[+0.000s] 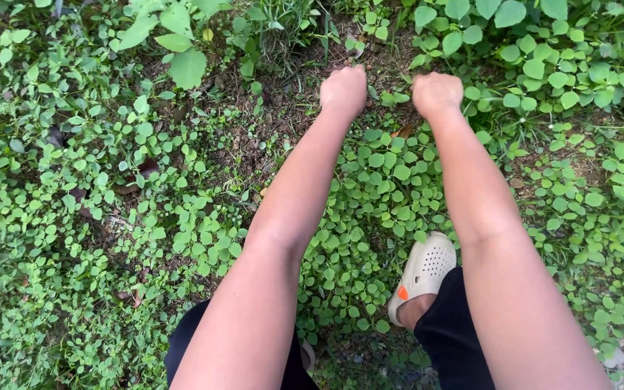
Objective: Pulling weeds and grass from the ground by hand in an outdoor area.
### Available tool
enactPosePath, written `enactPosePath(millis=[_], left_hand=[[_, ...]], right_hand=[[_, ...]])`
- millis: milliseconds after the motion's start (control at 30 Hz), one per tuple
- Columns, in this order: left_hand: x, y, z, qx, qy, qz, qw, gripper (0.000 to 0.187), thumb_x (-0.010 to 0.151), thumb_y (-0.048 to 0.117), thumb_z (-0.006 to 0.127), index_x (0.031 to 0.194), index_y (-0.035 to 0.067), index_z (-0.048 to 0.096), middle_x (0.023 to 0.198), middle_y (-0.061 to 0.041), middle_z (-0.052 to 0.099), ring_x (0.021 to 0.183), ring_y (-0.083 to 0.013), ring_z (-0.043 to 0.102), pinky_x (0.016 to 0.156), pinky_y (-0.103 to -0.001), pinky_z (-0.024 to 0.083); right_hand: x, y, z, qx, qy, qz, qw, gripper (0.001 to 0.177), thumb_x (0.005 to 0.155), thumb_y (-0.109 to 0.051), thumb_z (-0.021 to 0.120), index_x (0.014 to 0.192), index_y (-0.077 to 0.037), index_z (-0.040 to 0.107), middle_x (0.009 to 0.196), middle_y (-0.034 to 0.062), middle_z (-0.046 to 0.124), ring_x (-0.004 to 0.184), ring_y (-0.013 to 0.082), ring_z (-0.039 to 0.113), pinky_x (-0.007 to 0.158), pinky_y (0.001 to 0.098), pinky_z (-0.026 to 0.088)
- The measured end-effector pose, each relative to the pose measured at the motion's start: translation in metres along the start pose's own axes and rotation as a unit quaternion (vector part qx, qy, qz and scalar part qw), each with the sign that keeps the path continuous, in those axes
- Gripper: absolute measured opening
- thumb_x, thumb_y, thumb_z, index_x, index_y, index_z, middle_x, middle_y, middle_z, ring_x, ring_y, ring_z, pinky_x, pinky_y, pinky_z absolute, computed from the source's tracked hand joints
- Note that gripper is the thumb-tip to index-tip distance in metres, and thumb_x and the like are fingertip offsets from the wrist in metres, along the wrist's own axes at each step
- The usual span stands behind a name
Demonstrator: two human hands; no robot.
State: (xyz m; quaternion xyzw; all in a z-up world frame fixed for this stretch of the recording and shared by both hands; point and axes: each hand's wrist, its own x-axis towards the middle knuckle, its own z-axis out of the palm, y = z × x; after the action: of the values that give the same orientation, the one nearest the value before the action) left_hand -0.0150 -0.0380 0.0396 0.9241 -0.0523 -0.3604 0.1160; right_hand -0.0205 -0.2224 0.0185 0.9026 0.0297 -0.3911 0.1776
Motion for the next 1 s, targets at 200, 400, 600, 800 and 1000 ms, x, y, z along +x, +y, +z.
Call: enactPosePath(millis=[200,400,600,800,1000], left_hand=[[0.008,0.021,0.02,-0.003,0.027,0.047,0.999,0.034,0.098,0.002,0.05,0.131,0.006,0.055,0.11,-0.017,0.071,0.094,-0.0285,0.071,0.069,-0.041,0.064],[0.005,0.009,0.022,-0.1,0.023,0.005,0.995,0.023,0.106,0.011,0.049,0.126,0.005,0.058,0.093,-0.011,0.072,0.074,-0.0199,0.069,0.058,-0.033,0.064],[-0.001,0.008,0.014,-0.08,0.037,-0.026,0.996,0.051,0.094,-0.013,0.048,0.141,0.006,0.054,0.087,-0.008,0.07,0.058,-0.0127,0.061,0.042,-0.024,0.057],[-0.007,0.011,0.014,-0.105,0.042,-0.018,0.993,0.031,0.103,0.004,0.048,0.133,0.008,0.057,0.089,-0.008,0.071,0.071,-0.0194,0.068,0.053,-0.033,0.063],[-0.002,0.006,0.019,-0.122,0.054,0.0,0.991,0.019,0.107,0.01,0.05,0.122,0.006,0.06,0.086,-0.009,0.07,0.066,-0.0189,0.069,0.051,-0.031,0.065]], right_hand=[[-0.019,0.011,-0.003,0.073,0.078,-0.078,0.991,0.03,0.1,-0.002,0.048,0.109,-0.014,0.073,0.085,0.0104,0.077,0.072,0.0333,0.074,0.057,0.0471,0.061],[-0.072,0.061,-0.066,0.26,0.198,-0.083,0.941,0.03,0.111,0.0,0.042,0.088,-0.003,0.062,0.061,0.0037,0.049,0.043,0.0125,0.04,0.036,0.0251,0.041],[-0.033,0.043,-0.042,0.047,0.183,-0.134,0.973,0.011,0.11,-0.009,0.056,0.106,-0.004,0.065,0.074,0.0048,0.061,0.046,0.0113,0.053,0.029,0.0217,0.045],[0.02,0.015,-0.007,0.108,0.368,-0.129,0.915,0.017,0.109,-0.019,0.057,0.11,-0.01,0.071,0.091,0.0075,0.073,0.064,0.0176,0.066,0.051,0.0318,0.063],[0.016,0.014,0.0,0.182,0.23,-0.111,0.95,0.049,0.102,-0.035,0.06,0.134,0.001,0.056,0.141,0.0299,0.051,0.123,0.0441,0.056,0.101,0.0603,0.048]])
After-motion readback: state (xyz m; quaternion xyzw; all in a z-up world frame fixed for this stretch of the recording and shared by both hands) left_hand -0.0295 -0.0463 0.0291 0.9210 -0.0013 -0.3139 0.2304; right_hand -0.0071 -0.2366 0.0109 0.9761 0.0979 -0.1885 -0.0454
